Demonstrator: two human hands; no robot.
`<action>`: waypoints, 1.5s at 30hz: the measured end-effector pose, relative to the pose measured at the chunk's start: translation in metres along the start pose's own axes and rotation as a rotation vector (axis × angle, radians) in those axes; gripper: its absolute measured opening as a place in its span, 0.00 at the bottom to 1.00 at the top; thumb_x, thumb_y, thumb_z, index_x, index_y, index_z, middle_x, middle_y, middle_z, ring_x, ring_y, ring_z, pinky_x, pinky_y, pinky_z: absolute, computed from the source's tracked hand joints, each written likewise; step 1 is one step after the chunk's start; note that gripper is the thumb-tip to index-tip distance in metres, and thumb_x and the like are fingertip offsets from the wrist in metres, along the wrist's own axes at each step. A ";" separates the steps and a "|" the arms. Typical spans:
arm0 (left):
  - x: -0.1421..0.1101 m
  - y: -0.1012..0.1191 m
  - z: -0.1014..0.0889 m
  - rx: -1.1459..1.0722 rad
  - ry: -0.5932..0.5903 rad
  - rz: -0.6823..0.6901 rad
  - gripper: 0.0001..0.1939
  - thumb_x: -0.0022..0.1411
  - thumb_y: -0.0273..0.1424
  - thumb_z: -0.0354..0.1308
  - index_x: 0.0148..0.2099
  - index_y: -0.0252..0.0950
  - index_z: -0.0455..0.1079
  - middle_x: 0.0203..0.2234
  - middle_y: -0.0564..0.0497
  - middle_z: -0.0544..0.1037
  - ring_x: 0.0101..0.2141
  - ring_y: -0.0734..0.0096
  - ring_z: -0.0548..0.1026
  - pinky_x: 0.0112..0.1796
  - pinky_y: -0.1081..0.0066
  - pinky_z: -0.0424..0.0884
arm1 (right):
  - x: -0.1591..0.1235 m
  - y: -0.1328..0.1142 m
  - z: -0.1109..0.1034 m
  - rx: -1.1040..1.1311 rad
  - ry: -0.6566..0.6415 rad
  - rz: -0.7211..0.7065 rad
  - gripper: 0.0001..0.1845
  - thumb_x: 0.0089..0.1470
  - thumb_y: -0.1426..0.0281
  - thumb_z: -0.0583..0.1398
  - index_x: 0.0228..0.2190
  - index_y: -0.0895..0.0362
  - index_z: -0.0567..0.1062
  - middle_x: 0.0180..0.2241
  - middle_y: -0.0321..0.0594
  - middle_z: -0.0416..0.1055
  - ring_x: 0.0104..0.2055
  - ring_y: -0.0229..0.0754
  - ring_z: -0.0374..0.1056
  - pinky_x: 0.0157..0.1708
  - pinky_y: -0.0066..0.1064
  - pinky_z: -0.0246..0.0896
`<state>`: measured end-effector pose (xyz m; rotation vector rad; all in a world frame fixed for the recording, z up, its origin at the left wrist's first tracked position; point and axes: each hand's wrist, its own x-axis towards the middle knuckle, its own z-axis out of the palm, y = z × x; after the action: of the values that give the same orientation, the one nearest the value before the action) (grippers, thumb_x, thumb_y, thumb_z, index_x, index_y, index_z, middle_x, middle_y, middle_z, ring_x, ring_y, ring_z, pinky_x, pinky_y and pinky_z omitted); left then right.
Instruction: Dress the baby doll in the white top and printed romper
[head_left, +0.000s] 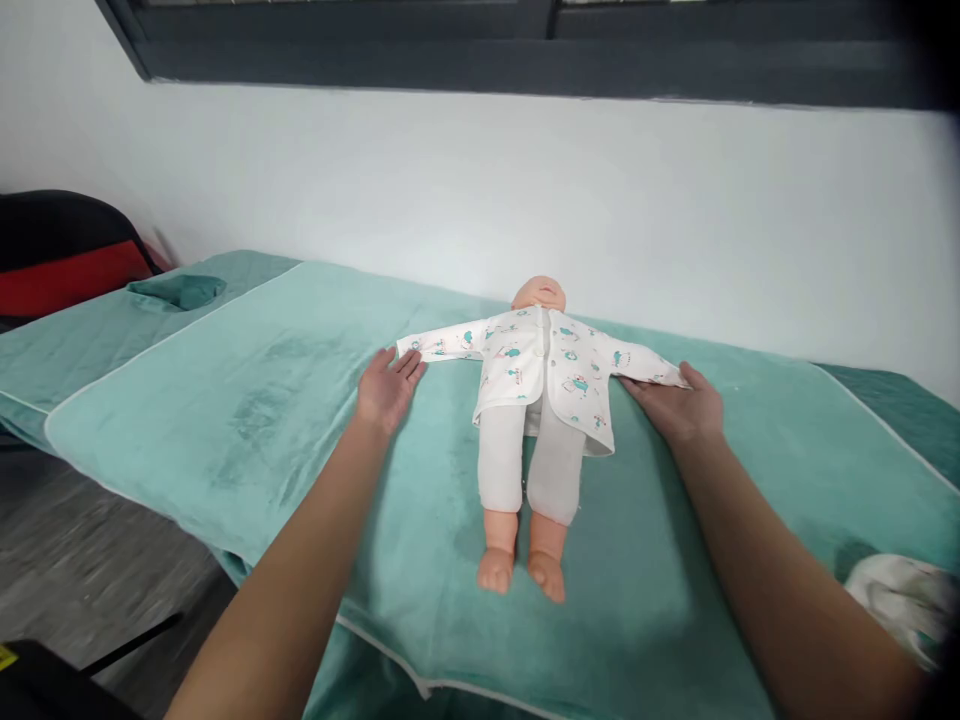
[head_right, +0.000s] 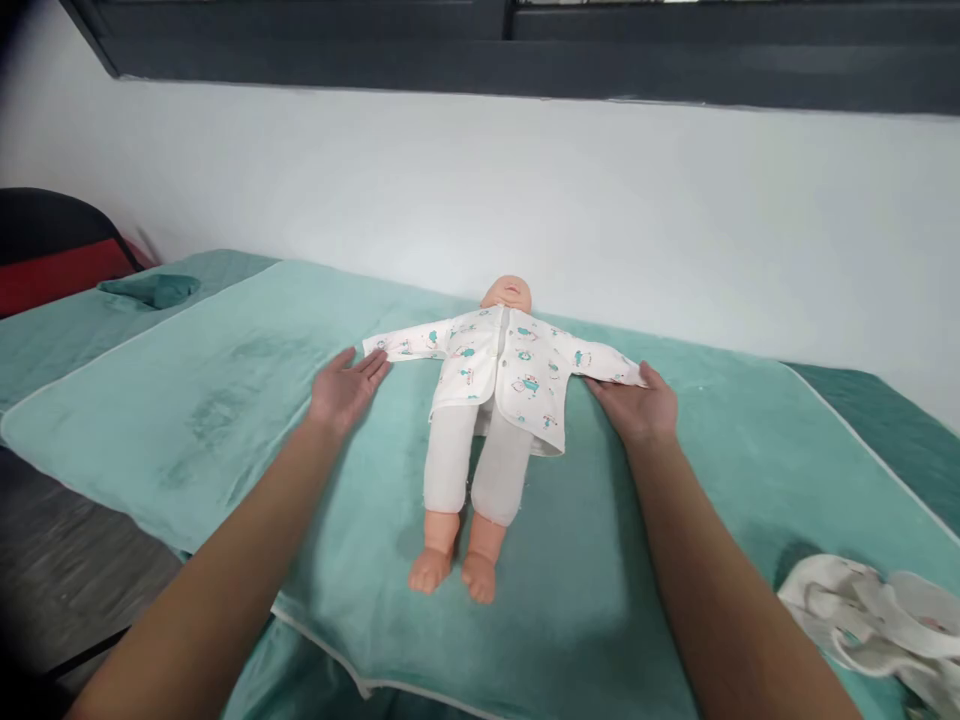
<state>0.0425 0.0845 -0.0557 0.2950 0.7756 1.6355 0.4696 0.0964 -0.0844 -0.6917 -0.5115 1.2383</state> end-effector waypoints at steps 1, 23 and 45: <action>0.002 0.002 -0.002 0.011 0.003 0.034 0.13 0.63 0.26 0.53 0.50 0.36 0.60 0.49 0.35 0.72 0.53 0.58 0.76 0.52 0.60 0.75 | 0.007 -0.003 -0.006 -0.049 -0.002 0.007 0.19 0.65 0.67 0.46 0.43 0.59 0.75 0.52 0.59 0.72 0.56 0.53 0.70 0.53 0.58 0.66; 0.054 -0.008 -0.020 1.239 0.085 0.707 0.29 0.50 0.20 0.58 0.55 0.38 0.67 0.42 0.48 0.73 0.36 0.68 0.74 0.43 0.64 0.73 | 0.046 -0.016 -0.013 -0.201 0.309 -0.176 0.11 0.57 0.84 0.52 0.36 0.59 0.68 0.41 0.49 0.76 0.43 0.43 0.76 0.42 0.39 0.74; 0.037 -0.004 -0.018 1.078 0.196 0.797 0.16 0.52 0.17 0.53 0.40 0.39 0.71 0.42 0.50 0.70 0.39 0.67 0.70 0.50 0.66 0.66 | -0.119 0.044 0.066 -1.369 -0.450 -0.932 0.14 0.58 0.64 0.63 0.45 0.54 0.70 0.44 0.46 0.66 0.47 0.49 0.65 0.44 0.43 0.64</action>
<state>0.0266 0.1143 -0.0799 1.3517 1.8203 1.8128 0.3634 0.0025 -0.0682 -1.0731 -1.8728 -0.0246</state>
